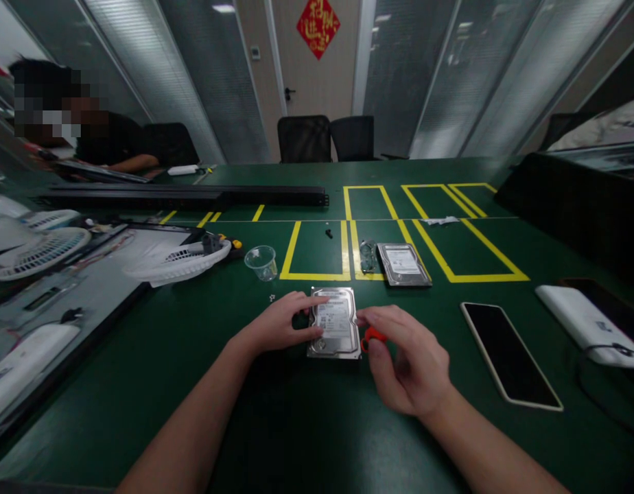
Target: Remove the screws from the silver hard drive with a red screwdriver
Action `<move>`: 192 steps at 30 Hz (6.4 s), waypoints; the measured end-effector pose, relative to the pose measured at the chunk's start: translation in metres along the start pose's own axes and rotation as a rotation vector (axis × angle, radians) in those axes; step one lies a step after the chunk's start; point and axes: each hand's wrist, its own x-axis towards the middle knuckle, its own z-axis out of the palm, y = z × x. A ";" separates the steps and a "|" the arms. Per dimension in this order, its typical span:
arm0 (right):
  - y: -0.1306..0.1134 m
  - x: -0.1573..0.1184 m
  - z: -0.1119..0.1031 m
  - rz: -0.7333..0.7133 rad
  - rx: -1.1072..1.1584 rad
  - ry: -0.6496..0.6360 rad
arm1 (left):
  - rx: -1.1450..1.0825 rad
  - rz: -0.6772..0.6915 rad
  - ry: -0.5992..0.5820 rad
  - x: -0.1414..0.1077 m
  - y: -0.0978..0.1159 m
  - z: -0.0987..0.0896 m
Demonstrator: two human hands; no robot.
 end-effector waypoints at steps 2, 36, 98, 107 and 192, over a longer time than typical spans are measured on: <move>0.001 0.001 0.002 -0.007 -0.011 0.002 | -0.002 -0.004 0.001 0.000 0.000 0.000; -0.006 -0.005 -0.002 0.077 0.113 -0.012 | 0.025 0.008 -0.004 0.001 0.001 -0.001; 0.002 -0.001 0.005 0.012 0.061 0.032 | 0.160 -0.127 -0.182 -0.013 0.036 -0.008; 0.004 -0.001 0.004 0.009 0.039 0.018 | 0.254 -0.080 -0.113 -0.013 0.040 -0.002; 0.018 -0.012 0.007 0.183 0.177 0.036 | 0.088 -0.021 0.080 0.005 0.003 0.004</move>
